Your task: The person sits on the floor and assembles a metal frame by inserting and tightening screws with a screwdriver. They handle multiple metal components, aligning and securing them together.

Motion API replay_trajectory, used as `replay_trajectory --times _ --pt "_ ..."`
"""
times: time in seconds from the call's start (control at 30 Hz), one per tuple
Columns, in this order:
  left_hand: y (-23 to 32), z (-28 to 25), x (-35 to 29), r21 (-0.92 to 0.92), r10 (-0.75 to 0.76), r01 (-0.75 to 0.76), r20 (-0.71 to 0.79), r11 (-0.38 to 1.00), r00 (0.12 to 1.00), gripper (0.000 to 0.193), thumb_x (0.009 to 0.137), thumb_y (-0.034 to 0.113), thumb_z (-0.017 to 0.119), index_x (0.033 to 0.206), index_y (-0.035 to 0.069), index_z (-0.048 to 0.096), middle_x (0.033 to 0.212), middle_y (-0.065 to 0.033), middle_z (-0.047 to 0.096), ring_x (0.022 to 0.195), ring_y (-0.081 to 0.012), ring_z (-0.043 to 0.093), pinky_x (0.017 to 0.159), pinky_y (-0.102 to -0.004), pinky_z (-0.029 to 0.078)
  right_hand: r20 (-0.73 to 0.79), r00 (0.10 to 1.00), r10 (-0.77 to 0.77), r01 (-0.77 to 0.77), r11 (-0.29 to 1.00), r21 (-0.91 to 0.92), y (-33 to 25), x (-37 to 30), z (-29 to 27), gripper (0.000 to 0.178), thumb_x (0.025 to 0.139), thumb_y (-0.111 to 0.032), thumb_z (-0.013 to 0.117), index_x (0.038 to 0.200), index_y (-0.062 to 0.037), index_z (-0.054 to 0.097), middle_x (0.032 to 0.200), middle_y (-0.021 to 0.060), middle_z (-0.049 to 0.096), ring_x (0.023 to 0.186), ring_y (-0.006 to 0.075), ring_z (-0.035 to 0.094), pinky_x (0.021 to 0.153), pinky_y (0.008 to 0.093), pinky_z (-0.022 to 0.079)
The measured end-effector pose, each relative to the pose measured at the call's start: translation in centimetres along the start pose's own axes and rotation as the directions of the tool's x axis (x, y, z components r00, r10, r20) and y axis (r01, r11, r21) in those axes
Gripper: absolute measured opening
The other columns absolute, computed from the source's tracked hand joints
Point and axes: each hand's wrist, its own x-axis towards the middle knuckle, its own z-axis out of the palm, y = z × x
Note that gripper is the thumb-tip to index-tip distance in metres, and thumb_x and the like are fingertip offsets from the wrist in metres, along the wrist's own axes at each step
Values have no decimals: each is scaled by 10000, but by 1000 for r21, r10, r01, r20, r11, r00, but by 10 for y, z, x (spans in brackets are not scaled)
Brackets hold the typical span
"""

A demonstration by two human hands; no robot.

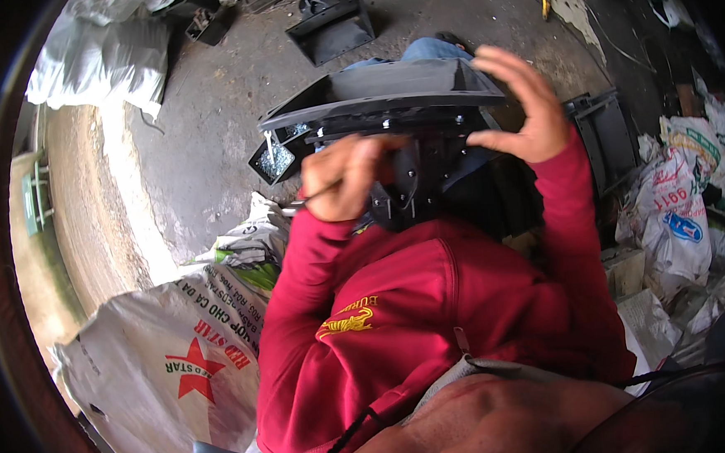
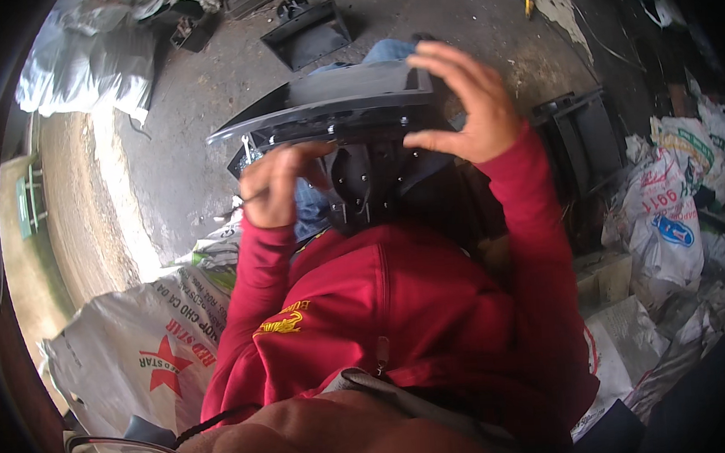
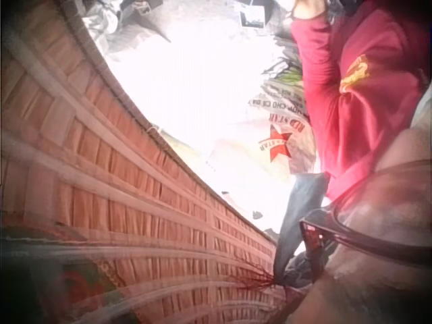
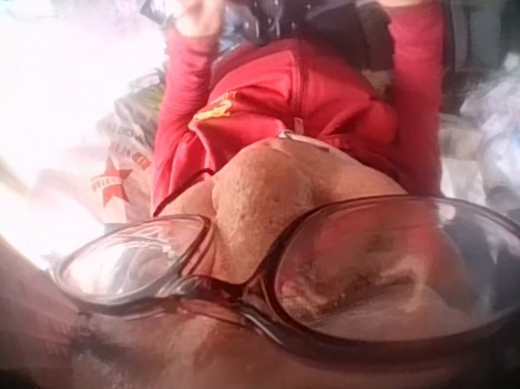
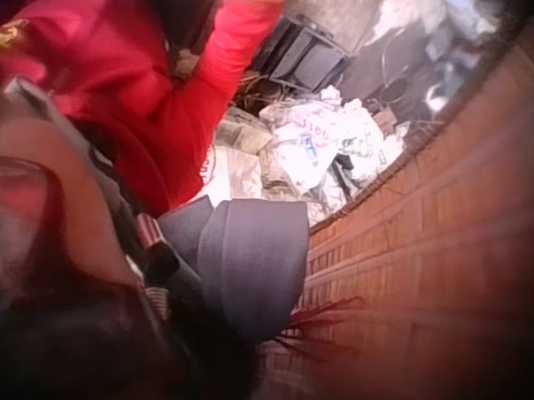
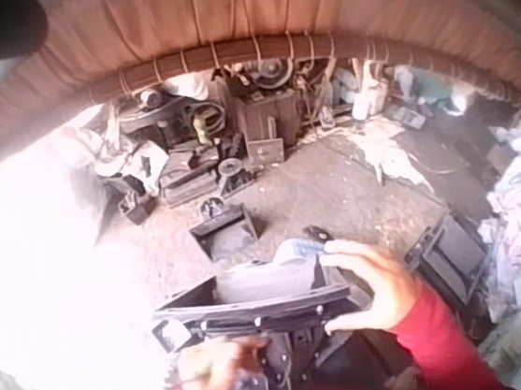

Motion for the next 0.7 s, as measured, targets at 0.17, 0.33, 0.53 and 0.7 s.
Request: replay_trajectory --times 0.17,0.33,0.53,0.7 --pt "-47 -86 -44 -90 -373 366 -356 926 857 603 1035 421 358 857 -28 720 704 -107 689 493 -115 482 480 -252 382 12 974 -227 219 928 -302 -101 65 45 499 808 -302 740 1225 -50 631 1263 105 632 1186 276 598 976 414 445" --pt "-87 -108 -55 -346 -490 363 -427 865 760 576 1015 476 409 978 -29 684 841 -124 715 679 -179 655 605 -286 521 287 958 -21 128 924 -361 -89 99 104 312 871 -365 667 1056 -115 689 892 64 714 795 245 698 691 392 529" --pt "-130 -119 -42 -616 -451 90 -462 782 764 412 1014 369 516 1272 59 599 757 -10 634 537 -101 532 502 -297 508 -214 960 181 -115 950 289 -50 71 14 262 922 -244 680 1104 -56 694 938 71 727 792 139 668 752 298 531" --pt "-127 -67 16 -440 -173 38 -273 897 946 520 933 279 683 1397 95 536 1102 -58 671 762 -72 557 701 -228 472 -497 707 503 135 594 793 11 51 45 436 958 -403 609 1169 -24 647 1119 79 669 971 199 645 894 331 504"
